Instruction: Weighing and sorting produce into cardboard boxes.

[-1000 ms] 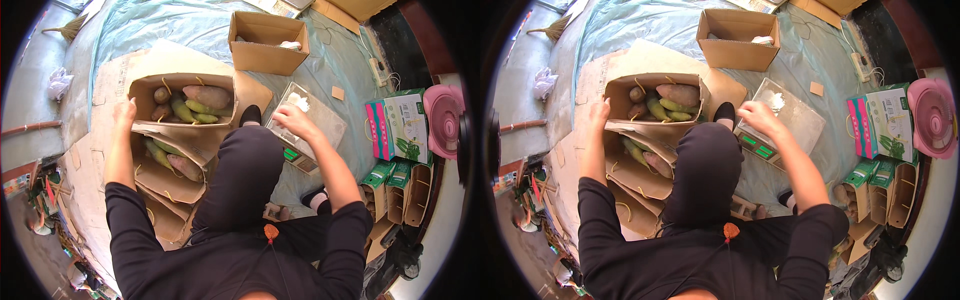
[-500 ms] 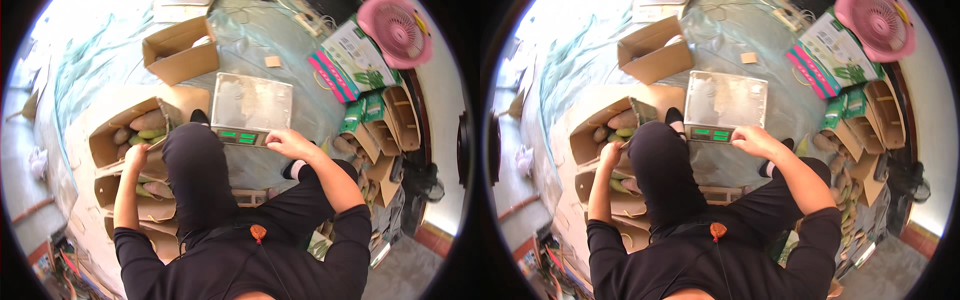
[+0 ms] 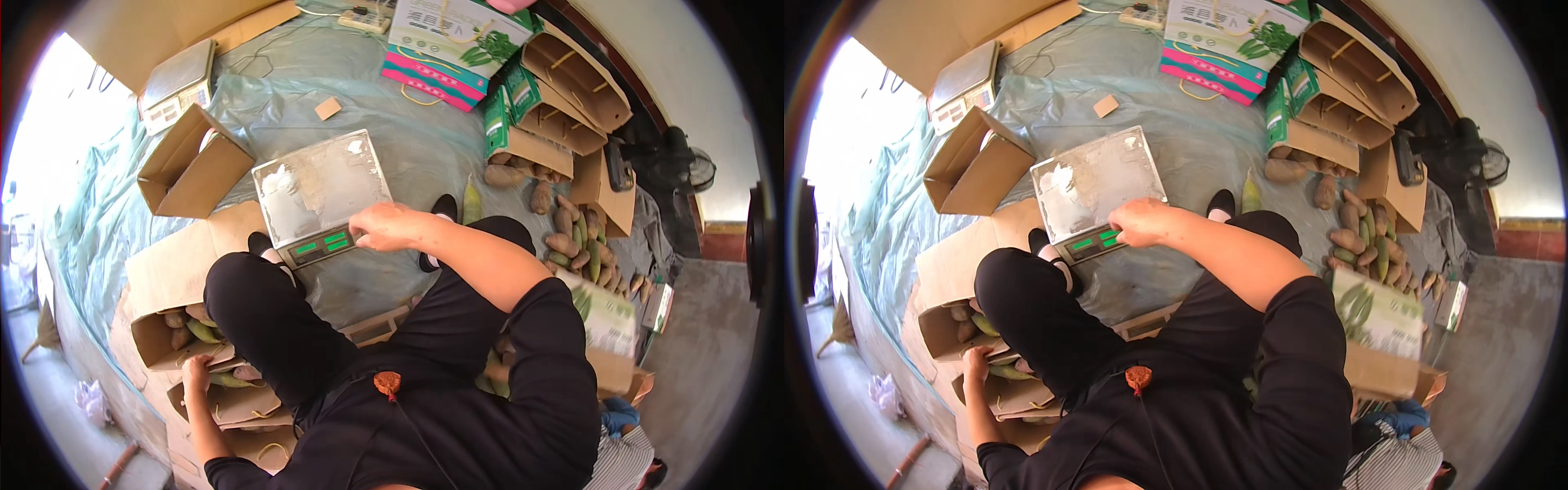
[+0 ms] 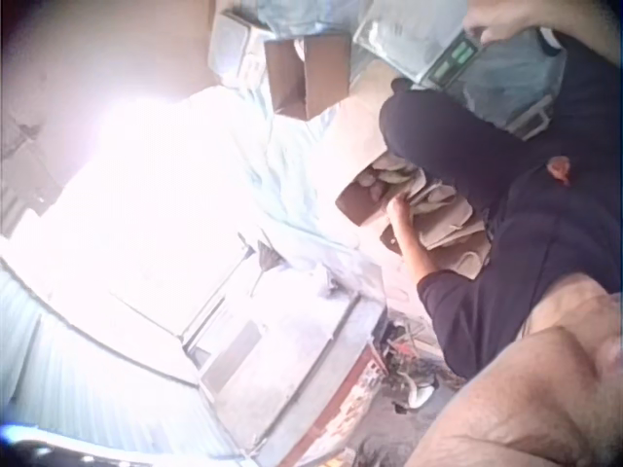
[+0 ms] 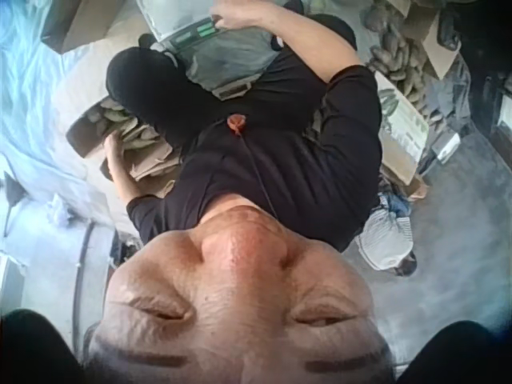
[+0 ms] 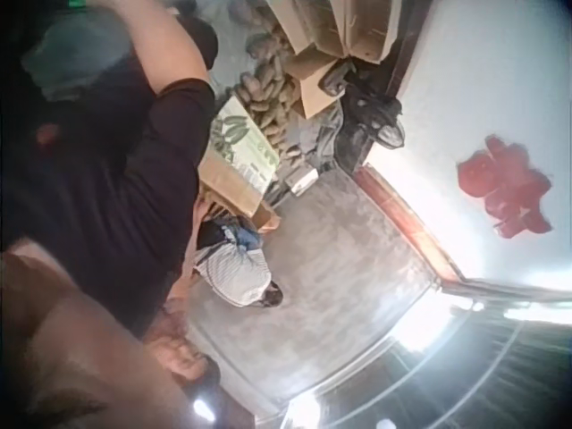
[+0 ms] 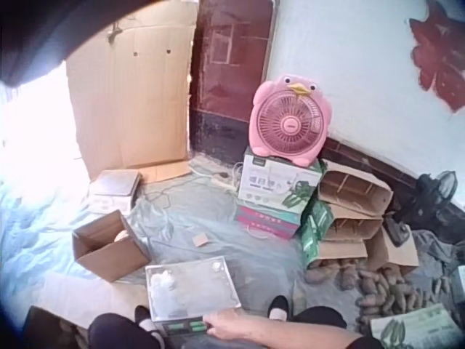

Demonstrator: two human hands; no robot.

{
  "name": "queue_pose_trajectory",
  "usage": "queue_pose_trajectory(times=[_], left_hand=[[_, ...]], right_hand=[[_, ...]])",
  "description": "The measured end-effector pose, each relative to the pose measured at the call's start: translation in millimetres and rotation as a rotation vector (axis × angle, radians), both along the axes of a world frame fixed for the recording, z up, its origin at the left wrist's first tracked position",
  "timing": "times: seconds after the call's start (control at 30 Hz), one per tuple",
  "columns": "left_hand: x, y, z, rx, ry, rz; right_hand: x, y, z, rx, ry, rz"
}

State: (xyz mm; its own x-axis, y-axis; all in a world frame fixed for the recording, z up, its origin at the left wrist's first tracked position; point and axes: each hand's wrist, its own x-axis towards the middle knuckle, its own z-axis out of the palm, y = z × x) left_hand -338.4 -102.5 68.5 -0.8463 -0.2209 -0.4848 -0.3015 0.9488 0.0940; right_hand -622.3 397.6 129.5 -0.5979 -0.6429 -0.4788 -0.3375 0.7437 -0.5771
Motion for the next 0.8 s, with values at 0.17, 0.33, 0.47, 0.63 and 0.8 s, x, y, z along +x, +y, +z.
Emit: queue_pose_trajectory(times=[0.17, 0.33, 0.47, 0.63, 0.8], left_hand=[[-17.2, 0.7, 27.3, 0.042, -0.07, 0.12], [-65.8, -8.8, 60.4, 0.203, 0.205, 0.19], [-158.2, 86.5, 141.7, 0.207, 0.523, -0.061], [-238.0, 220.1, 182.0, 0.365, 0.579, -0.259], [-271.5, 309.4, 166.6, 0.562, 0.525, -0.441]], right_hand=[[7.0, -3.9, 21.4, -0.046, 0.012, 0.057], [9.2, -4.1, 37.5, -0.043, 0.092, 0.092], [6.5, 2.2, 48.9, -0.059, 0.154, 0.084], [-1.7, 25.6, 54.4, -0.227, 0.205, -0.046], [-15.3, 74.2, 78.6, -0.442, 0.197, -0.303]])
